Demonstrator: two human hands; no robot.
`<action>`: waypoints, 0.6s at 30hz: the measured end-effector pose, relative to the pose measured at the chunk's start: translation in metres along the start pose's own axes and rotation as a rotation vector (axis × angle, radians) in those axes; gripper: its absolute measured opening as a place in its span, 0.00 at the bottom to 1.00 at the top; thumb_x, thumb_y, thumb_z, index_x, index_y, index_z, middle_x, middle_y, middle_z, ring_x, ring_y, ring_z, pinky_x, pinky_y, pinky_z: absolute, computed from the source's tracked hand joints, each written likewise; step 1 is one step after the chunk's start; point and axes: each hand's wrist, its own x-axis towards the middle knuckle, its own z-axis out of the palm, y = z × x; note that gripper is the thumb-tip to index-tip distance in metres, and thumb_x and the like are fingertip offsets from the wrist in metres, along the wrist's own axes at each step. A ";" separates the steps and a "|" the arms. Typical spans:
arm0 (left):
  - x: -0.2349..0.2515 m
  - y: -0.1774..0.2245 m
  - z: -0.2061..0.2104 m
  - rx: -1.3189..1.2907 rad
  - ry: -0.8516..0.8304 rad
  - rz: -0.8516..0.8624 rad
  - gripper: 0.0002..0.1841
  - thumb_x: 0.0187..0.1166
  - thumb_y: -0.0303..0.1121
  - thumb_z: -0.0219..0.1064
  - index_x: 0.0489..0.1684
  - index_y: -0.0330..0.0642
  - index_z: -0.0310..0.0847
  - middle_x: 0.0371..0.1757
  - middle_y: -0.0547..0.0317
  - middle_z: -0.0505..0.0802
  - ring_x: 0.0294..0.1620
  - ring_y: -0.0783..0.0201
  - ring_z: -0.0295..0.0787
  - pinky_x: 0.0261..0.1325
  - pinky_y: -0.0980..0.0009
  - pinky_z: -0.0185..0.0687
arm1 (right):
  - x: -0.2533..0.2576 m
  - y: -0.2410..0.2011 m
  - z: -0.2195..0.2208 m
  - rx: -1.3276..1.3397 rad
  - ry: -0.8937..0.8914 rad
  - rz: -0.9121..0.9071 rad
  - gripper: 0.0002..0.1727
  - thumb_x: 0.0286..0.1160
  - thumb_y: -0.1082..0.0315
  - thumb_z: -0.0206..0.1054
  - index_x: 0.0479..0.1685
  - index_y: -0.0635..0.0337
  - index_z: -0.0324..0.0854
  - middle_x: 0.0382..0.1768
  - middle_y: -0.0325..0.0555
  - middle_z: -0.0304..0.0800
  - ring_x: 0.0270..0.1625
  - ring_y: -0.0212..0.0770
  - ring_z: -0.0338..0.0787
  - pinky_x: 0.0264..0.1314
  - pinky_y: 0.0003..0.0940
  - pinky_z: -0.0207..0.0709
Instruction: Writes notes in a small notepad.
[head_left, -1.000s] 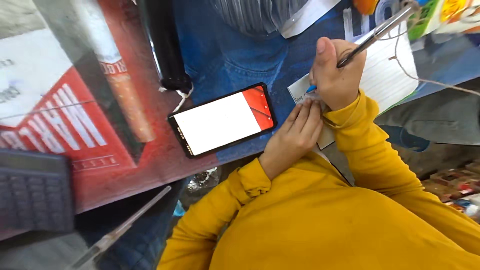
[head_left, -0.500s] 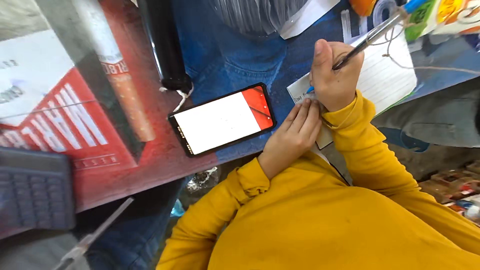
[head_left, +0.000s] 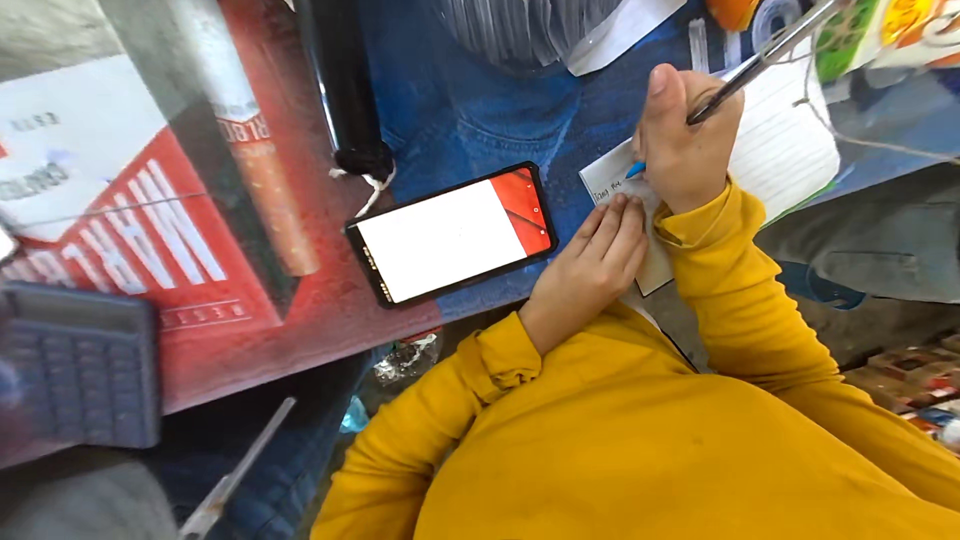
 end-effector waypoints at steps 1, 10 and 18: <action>0.000 0.000 0.000 0.000 -0.002 0.002 0.14 0.81 0.25 0.62 0.59 0.25 0.85 0.67 0.37 0.89 0.72 0.45 0.86 0.78 0.62 0.72 | 0.000 0.000 0.001 -0.022 0.011 -0.021 0.25 0.82 0.72 0.57 0.11 0.43 0.61 0.11 0.17 0.63 0.14 0.13 0.66 0.17 0.15 0.61; 0.000 -0.001 0.001 -0.028 0.014 0.005 0.14 0.80 0.25 0.62 0.57 0.25 0.85 0.66 0.36 0.89 0.71 0.44 0.86 0.78 0.61 0.72 | 0.000 0.003 0.000 -0.083 0.011 -0.118 0.26 0.82 0.72 0.57 0.09 0.48 0.61 0.11 0.22 0.63 0.15 0.14 0.67 0.19 0.15 0.61; -0.001 -0.001 0.000 -0.024 -0.005 0.008 0.14 0.80 0.26 0.62 0.58 0.25 0.84 0.67 0.37 0.89 0.72 0.44 0.86 0.79 0.61 0.71 | -0.001 0.001 -0.003 -0.061 -0.033 -0.103 0.26 0.82 0.72 0.57 0.09 0.47 0.61 0.11 0.21 0.63 0.16 0.13 0.65 0.19 0.14 0.59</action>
